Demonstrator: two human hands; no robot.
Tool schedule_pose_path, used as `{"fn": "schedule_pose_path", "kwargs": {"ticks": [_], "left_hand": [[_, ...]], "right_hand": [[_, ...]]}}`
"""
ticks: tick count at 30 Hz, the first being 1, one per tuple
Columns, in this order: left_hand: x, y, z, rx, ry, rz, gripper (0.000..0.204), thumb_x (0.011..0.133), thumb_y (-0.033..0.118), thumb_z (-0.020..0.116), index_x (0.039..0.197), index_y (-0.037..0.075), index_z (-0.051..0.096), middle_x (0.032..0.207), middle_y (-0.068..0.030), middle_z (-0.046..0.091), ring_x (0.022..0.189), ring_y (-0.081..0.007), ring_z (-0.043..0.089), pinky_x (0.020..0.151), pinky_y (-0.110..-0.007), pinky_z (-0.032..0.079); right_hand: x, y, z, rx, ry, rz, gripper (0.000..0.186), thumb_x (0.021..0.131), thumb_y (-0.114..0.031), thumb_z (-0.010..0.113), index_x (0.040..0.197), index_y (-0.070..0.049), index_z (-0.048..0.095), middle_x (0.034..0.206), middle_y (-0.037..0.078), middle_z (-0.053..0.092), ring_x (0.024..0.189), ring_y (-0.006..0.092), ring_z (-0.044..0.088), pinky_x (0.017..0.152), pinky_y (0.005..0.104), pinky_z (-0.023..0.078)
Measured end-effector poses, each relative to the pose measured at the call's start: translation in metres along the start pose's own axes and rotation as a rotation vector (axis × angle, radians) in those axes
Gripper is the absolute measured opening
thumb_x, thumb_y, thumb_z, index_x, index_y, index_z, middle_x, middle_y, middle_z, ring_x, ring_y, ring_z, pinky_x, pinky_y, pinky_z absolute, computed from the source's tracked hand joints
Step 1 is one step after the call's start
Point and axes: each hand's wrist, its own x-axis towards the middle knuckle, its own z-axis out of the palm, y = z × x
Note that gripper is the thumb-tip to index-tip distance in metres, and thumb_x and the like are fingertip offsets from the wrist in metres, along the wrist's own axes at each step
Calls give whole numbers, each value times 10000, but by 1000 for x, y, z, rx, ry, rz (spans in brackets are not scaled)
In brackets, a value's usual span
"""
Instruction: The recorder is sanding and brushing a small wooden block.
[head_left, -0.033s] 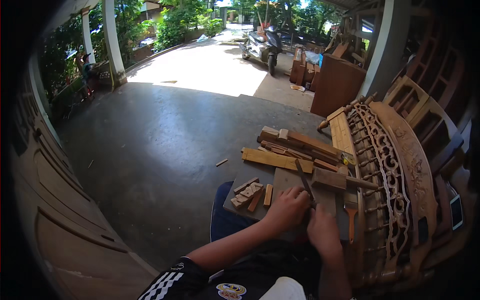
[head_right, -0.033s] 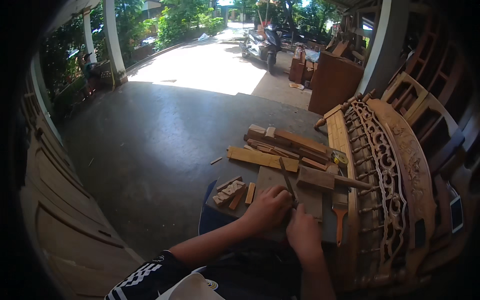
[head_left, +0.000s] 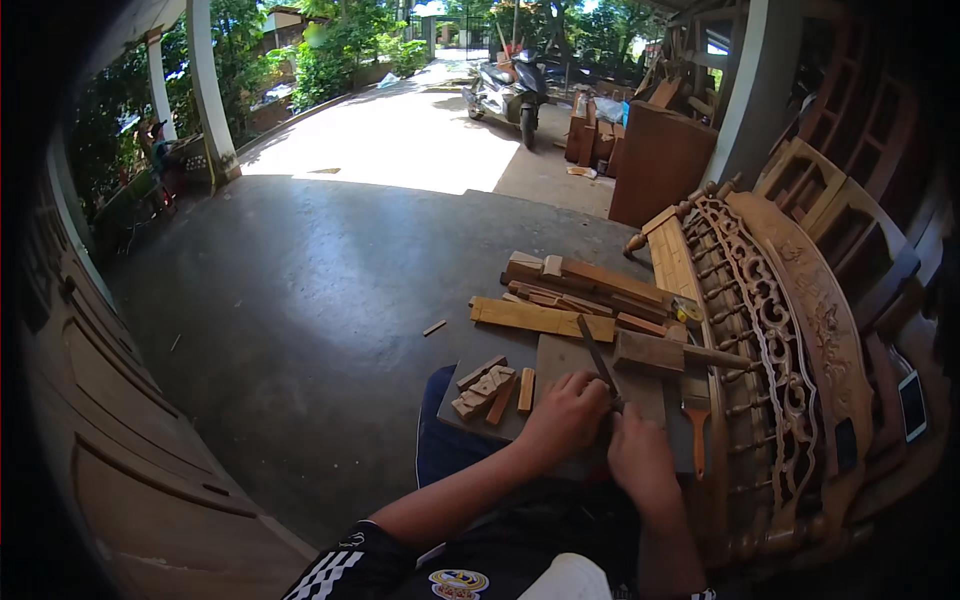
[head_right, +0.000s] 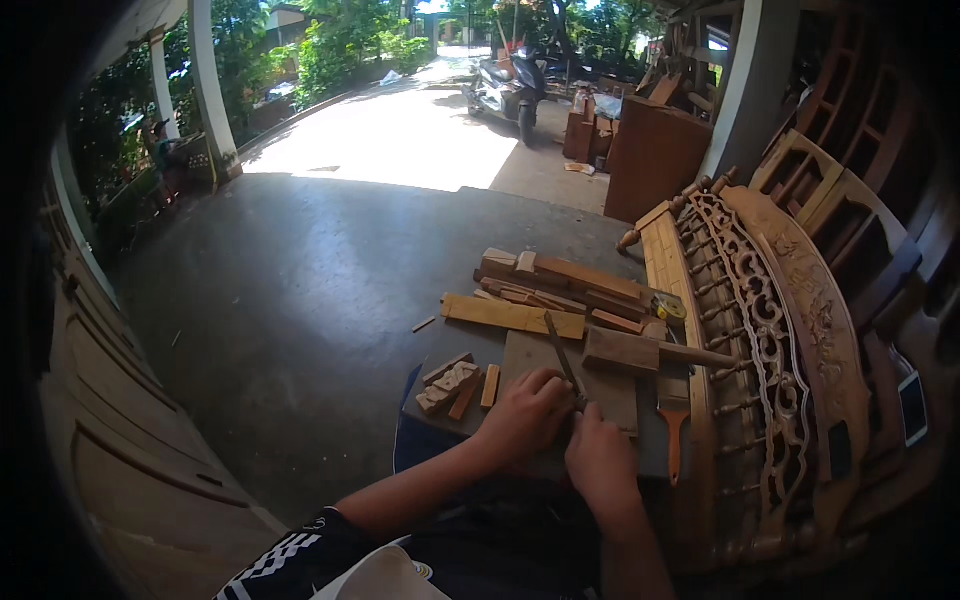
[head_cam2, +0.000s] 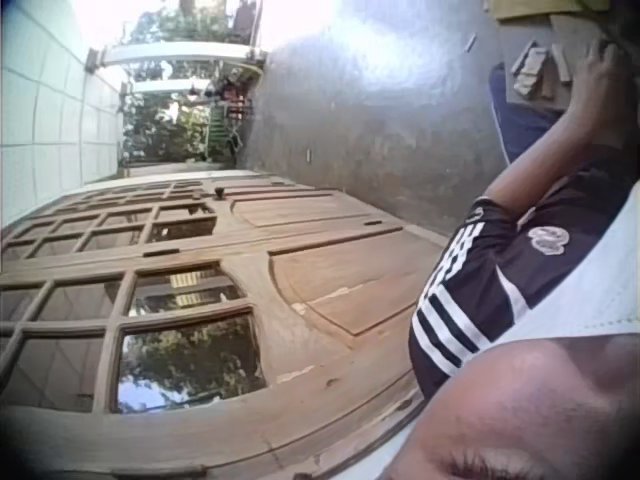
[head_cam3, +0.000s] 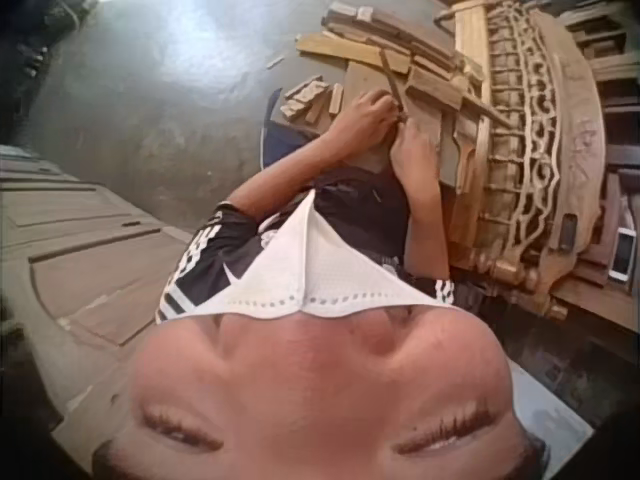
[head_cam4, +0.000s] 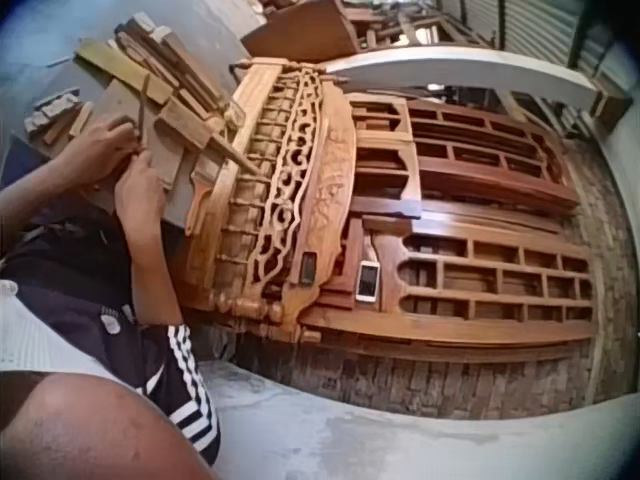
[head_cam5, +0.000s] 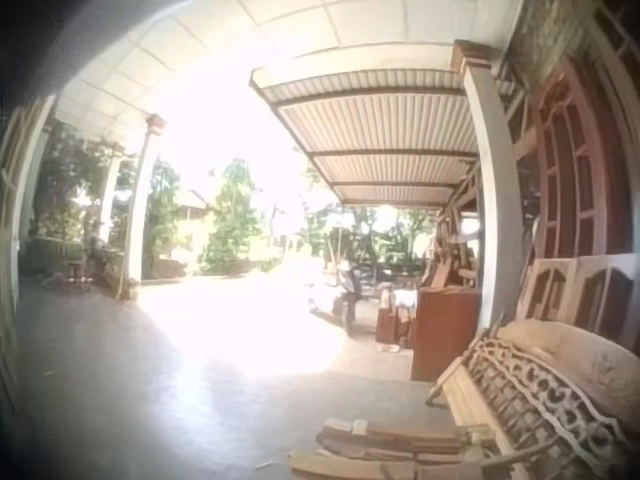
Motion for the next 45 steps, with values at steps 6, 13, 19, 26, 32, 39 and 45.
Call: {"fn": "schedule_pose_path", "kwargs": {"ticks": [6,13,19,26,32,39,45], "left_hand": [[-6,-1,5,-33,30,2,247,871,83,690,1104,26,629,1120,-157,624,1057,-375,612,898,-458,518],[-4,0,2,-34,45,-11,289,855,95,719,1129,50,639,1101,-132,637,1032,-349,632,883,-444,534],[-3,-1,4,-16,80,-24,313,811,57,761,1111,31,673,1079,-138,656,987,-362,664,829,-442,541],[-1,-4,8,-57,26,-60,326,798,49,770,1107,35,668,1082,-133,647,999,-365,639,847,-443,524],[2,-5,10,-43,58,-42,282,787,53,798,1046,29,689,1071,-131,671,956,-347,676,808,-403,540],[4,-3,7,-19,30,-27,298,783,58,810,1055,32,693,1063,-126,684,958,-325,688,809,-393,548],[10,-5,6,-36,5,-57,286,786,67,824,1039,28,698,1070,-116,699,963,-298,697,788,-370,550]], "right_hand": [[-9,11,-2,-57,121,-222,410,987,-142,537,1360,-23,417,943,249,699,844,451,700,735,532,577],[-8,17,7,23,104,-234,422,962,-103,580,1365,-58,460,930,274,692,871,465,683,755,549,550],[-10,27,20,138,152,-273,518,918,-12,537,1423,-20,424,1049,302,669,892,468,694,758,532,584],[-22,45,16,32,119,-399,751,863,21,576,1560,-15,298,1022,258,638,800,422,679,745,470,576],[-25,55,23,239,249,-403,533,936,-72,612,1459,-74,513,855,174,648,765,377,670,694,464,558],[-24,55,21,212,268,-349,487,931,-80,616,1415,-68,565,821,165,626,725,366,653,668,448,554],[-15,55,24,130,253,-382,609,840,-10,622,1442,-58,542,839,164,619,735,343,667,674,435,562]]}}
